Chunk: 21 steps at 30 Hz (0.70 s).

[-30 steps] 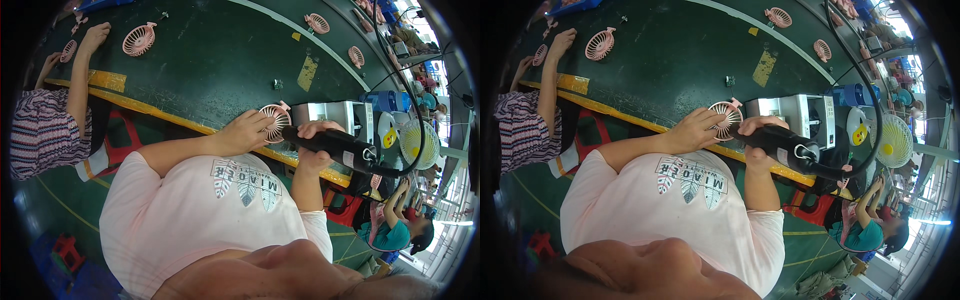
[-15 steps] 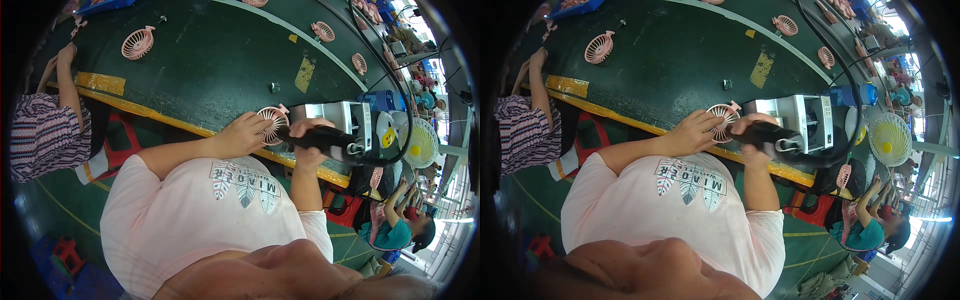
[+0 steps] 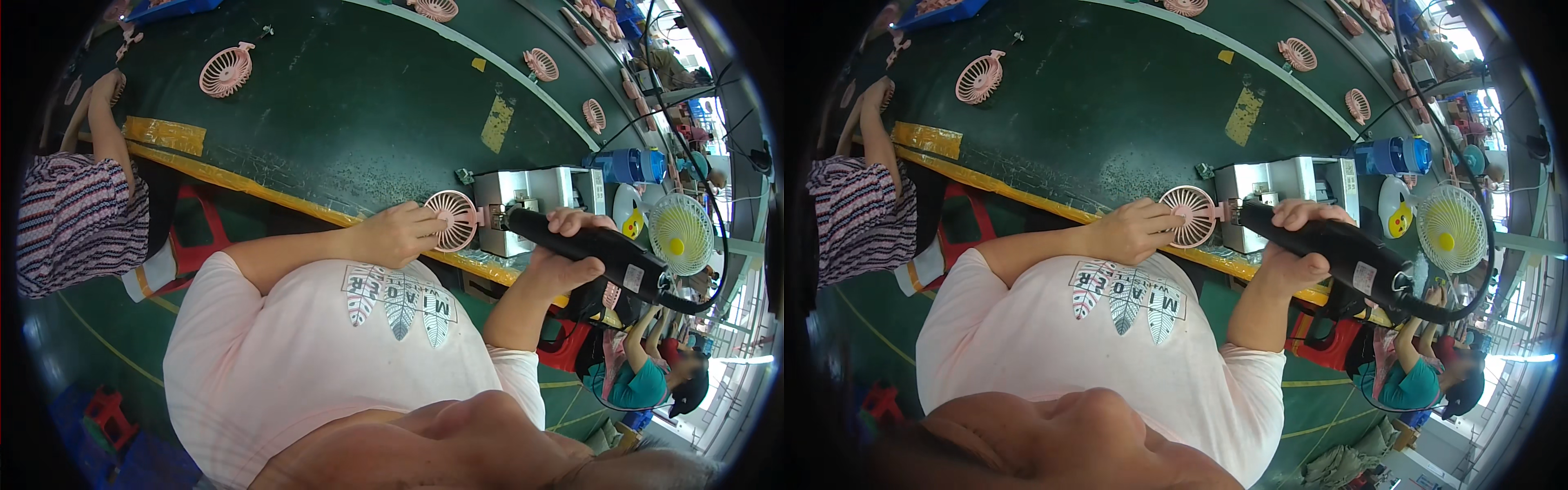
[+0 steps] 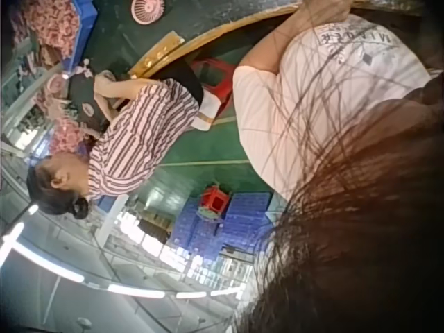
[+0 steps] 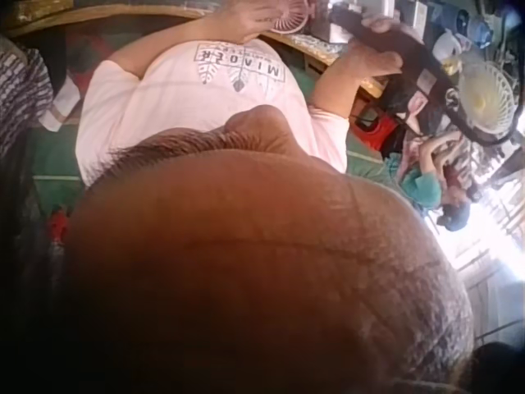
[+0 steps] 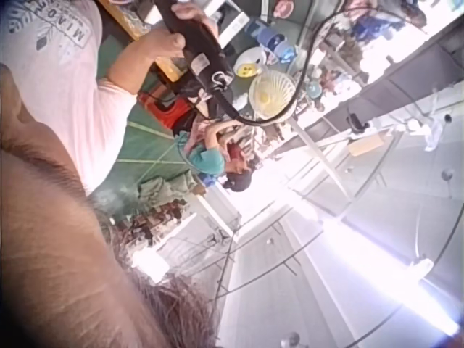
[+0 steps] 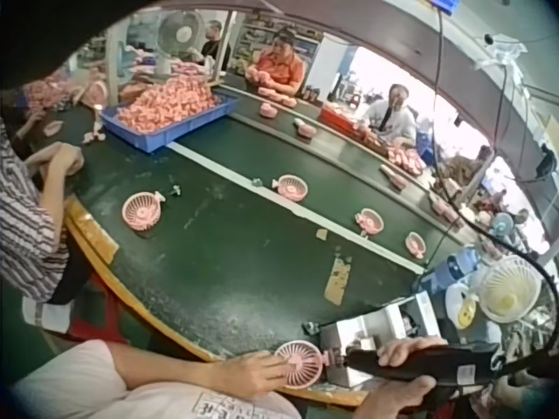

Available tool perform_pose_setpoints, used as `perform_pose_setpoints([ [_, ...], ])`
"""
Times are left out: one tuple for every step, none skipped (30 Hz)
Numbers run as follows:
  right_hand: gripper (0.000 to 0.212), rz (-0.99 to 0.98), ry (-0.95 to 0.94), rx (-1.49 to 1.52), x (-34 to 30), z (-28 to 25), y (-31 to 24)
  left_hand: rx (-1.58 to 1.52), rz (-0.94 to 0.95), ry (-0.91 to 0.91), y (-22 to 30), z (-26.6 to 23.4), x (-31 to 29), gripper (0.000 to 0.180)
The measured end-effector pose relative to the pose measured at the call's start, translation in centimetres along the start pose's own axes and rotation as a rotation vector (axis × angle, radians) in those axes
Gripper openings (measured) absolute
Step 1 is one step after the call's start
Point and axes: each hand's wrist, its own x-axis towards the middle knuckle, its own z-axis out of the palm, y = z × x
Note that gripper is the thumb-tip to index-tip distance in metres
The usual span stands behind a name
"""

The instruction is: The person assembles small fans by aligning fan grill components by hand, driving screws into the casings with an electric screwdriver, and placing the assembled fan parts onto a conveyor belt.

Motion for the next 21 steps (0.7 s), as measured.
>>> perform_pose_setpoints([
  [0.063,0.0,0.006,0.013,-0.3,0.5,0.4,0.007,0.016,-0.02,0.0,-0.1,0.0,0.018],
  [0.064,0.0,0.012,0.025,-0.7,0.9,0.9,0.007,0.013,-0.019,0.0,-0.1,0.0,0.018],
  [0.065,0.026,-0.031,0.038,-1.1,1.2,1.4,0.017,0.022,-0.019,-0.1,-0.1,-0.1,0.019],
  [0.066,0.039,-0.054,0.044,-1.4,1.5,1.9,0.027,0.031,-0.019,-0.1,-0.1,-0.2,0.02],
  [0.066,0.053,-0.077,0.05,-1.8,1.9,2.4,0.028,0.025,-0.018,-0.2,-0.1,-0.2,0.02],
  [0.066,0.088,-0.089,0.078,-2.0,2.6,2.6,0.037,0.036,-0.011,-0.2,-0.2,-0.1,0.021],
  [0.066,0.116,-0.107,0.079,-2.2,3.0,3.0,0.046,0.047,-0.004,-0.2,-0.2,0.0,0.023],
  [0.065,0.145,-0.125,0.081,-2.4,3.3,3.2,0.045,0.043,-0.005,-0.2,-0.2,-0.1,0.023],
  [0.064,0.19,-0.14,0.128,-2.6,3.6,3.4,0.059,0.038,-0.007,-0.2,-0.1,0.0,0.017],
  [0.063,0.208,-0.151,0.121,-2.7,3.9,3.7,0.073,0.033,-0.009,-0.3,-0.1,0.0,0.014],
  [0.062,0.226,-0.162,0.115,-2.7,4.0,3.9,0.074,0.028,-0.01,-0.3,-0.1,0.1,0.014],
  [0.061,0.277,-0.175,0.108,-2.7,3.9,4.0,0.068,0.042,0.016,-0.3,0.0,0.0,0.014],
  [0.062,0.315,-0.167,0.066,-2.8,4.0,4.1,0.061,0.056,0.042,-0.4,0.1,0.0,0.013],
  [0.065,0.352,-0.158,0.023,-2.9,4.2,4.3,0.059,0.054,0.045,-0.5,0.2,-0.1,0.013],
  [0.062,0.372,-0.16,0.052,-2.6,4.2,4.4,0.06,0.051,0.04,-0.6,0.2,-0.1,0.013],
  [0.062,0.374,-0.161,0.053,-2.6,4.2,4.4,0.061,0.05,0.035,-0.6,0.2,-0.1,0.013],
  [0.062,0.372,-0.159,0.055,-2.7,4.2,4.4,0.062,0.048,0.034,-0.6,0.1,0.0,0.013],
  [0.062,0.369,-0.159,0.056,-2.7,4.2,4.6,0.05,0.049,0.043,-0.5,0.1,0.0,0.013],
  [0.062,0.369,-0.161,0.056,-2.7,4.1,4.7,0.039,0.051,0.051,-0.5,0.0,0.0,0.014],
  [0.063,0.367,-0.171,0.061,-2.5,3.9,4.8,0.041,0.05,0.052,-0.6,0.1,0.1,0.014],
  [0.063,0.367,-0.18,0.066,-2.5,3.8,4.9,0.039,0.047,0.044,-0.7,0.2,0.0,0.013],
])
